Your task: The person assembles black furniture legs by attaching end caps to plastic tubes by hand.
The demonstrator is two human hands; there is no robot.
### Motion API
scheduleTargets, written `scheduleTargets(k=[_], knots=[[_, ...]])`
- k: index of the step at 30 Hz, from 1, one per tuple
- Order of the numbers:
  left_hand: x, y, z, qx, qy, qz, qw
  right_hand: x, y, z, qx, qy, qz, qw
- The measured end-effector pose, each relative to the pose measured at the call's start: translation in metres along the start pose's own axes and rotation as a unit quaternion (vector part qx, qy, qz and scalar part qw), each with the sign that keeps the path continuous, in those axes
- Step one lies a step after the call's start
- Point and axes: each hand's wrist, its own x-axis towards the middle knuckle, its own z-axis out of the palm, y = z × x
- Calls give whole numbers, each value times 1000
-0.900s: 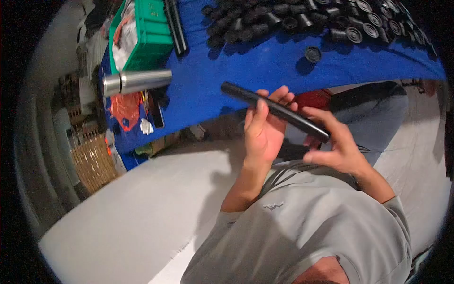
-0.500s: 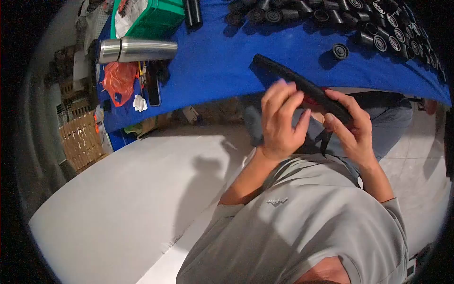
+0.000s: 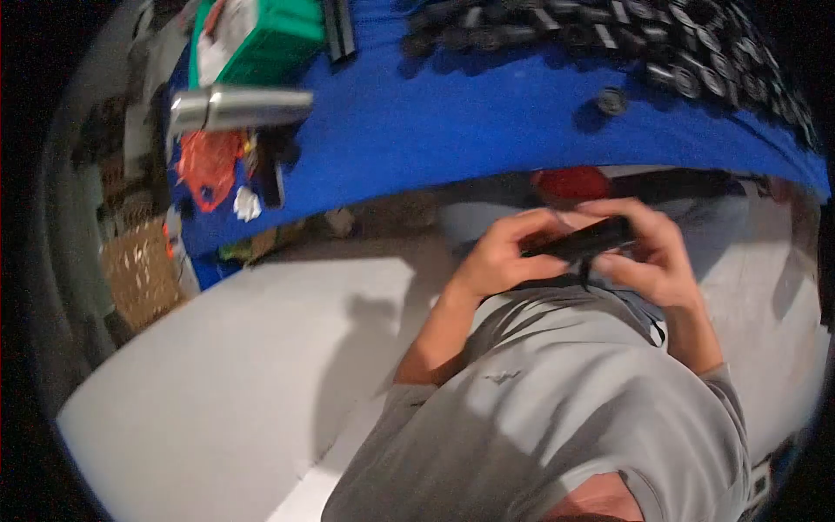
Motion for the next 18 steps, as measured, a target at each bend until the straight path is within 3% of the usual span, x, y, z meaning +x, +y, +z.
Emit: scheduleTargets(k=[2,5,9,12,18], knots=[[-11,-7,-12,-9,9,-4,1000,8,6,-1,-71,-62,-78,992],[-26,-17,-28,-21,-50,-17,998,5,6,6,-69,-104,-29,992],[-36,-16,-29,-22,-62,-39,997,4,6,12,-2,-121,-36,992],[-34,-17,-28,-19,-72,-35,997,3,9,12,-29,-106,-78,991],[-36,-15,-20,-64,-68,-81,992,3,7,13,-12,-84,-64,994]])
